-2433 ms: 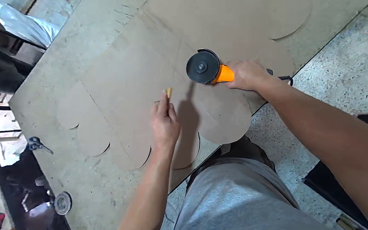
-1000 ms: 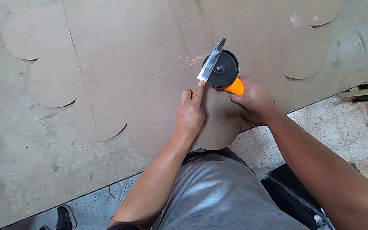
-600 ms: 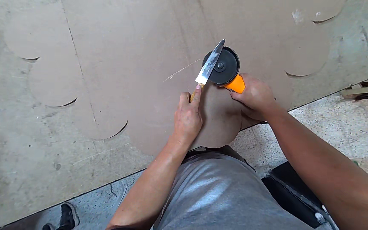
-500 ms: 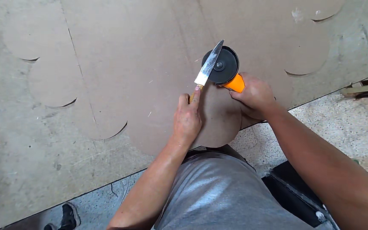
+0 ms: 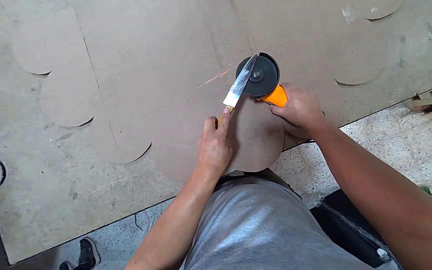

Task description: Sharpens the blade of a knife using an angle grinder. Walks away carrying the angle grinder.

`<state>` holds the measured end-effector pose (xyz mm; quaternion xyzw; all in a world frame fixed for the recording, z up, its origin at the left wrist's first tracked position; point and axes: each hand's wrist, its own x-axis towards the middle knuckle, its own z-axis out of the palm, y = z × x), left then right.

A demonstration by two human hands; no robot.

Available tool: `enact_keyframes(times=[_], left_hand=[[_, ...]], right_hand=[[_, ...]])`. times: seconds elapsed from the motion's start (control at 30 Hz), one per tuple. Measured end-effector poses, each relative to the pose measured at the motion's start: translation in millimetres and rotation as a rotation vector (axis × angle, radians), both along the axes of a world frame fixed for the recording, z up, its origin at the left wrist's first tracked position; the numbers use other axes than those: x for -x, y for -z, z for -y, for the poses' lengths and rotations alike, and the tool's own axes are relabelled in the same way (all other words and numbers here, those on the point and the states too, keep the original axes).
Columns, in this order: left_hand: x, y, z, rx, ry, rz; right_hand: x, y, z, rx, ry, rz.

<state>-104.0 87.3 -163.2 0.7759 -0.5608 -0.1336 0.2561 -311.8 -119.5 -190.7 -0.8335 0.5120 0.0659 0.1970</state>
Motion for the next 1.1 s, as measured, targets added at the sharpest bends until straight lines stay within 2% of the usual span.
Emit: enact_keyframes(times=[0.23,1.1], left_hand=[[2.1,-5.3,-1.7,-0.025,-0.02,0.023],[9.6,5.3,64.3,0.024,-0.014,-0.064]], right_hand=[[-0.7,-0.4,-0.8,0.0,0.01,-0.017],[0.1,-0.1,0.5,-0.012,0.013,-0.022]])
